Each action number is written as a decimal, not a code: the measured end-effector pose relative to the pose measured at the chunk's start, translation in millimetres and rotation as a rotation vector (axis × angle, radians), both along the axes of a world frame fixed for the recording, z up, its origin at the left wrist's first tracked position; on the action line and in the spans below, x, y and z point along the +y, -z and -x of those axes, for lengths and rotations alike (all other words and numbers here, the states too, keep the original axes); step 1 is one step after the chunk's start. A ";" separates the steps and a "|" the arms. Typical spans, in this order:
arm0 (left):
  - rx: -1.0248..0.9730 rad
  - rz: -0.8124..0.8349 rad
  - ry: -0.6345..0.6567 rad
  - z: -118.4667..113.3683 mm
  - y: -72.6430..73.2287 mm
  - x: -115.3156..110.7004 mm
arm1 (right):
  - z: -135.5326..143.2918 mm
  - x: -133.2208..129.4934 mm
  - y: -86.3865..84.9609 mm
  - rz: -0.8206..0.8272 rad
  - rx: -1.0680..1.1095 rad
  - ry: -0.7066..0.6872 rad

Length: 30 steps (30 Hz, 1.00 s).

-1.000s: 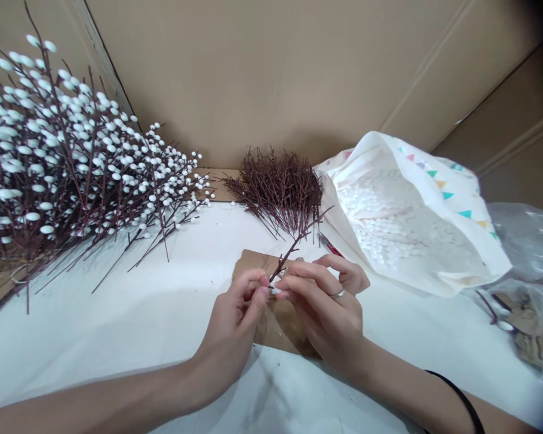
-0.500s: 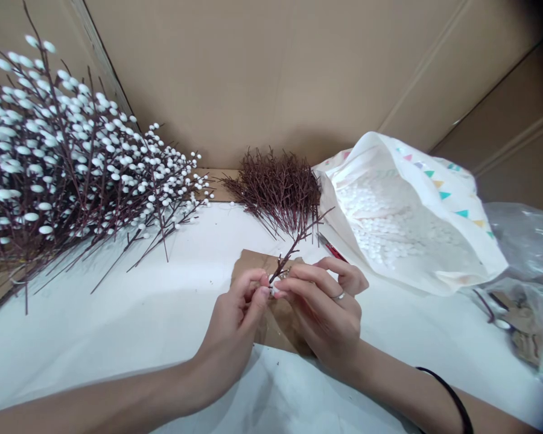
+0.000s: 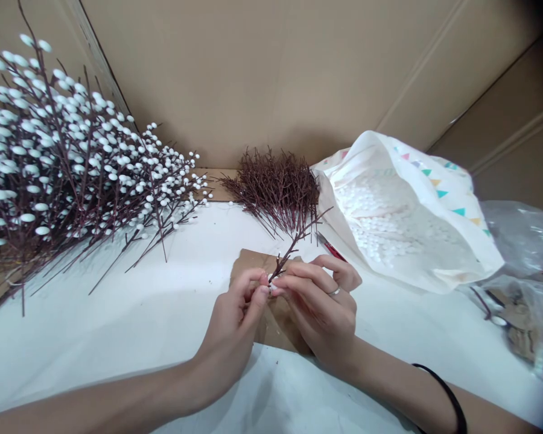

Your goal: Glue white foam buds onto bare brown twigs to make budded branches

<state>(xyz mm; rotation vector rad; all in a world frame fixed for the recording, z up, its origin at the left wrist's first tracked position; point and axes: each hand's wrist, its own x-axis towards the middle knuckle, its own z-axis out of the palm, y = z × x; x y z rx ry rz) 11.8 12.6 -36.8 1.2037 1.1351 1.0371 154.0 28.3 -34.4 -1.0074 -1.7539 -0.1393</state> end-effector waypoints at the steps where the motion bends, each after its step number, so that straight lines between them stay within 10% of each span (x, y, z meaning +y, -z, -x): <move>1: 0.001 0.002 0.000 -0.1 0.1 0.0 | 0.1 0.1 0.2 0.000 -0.002 -0.002; 30: -0.056 0.081 0.023 0.4 -4.1 -3.1 | -2.6 -1.1 -4.0 -0.007 -0.057 -0.037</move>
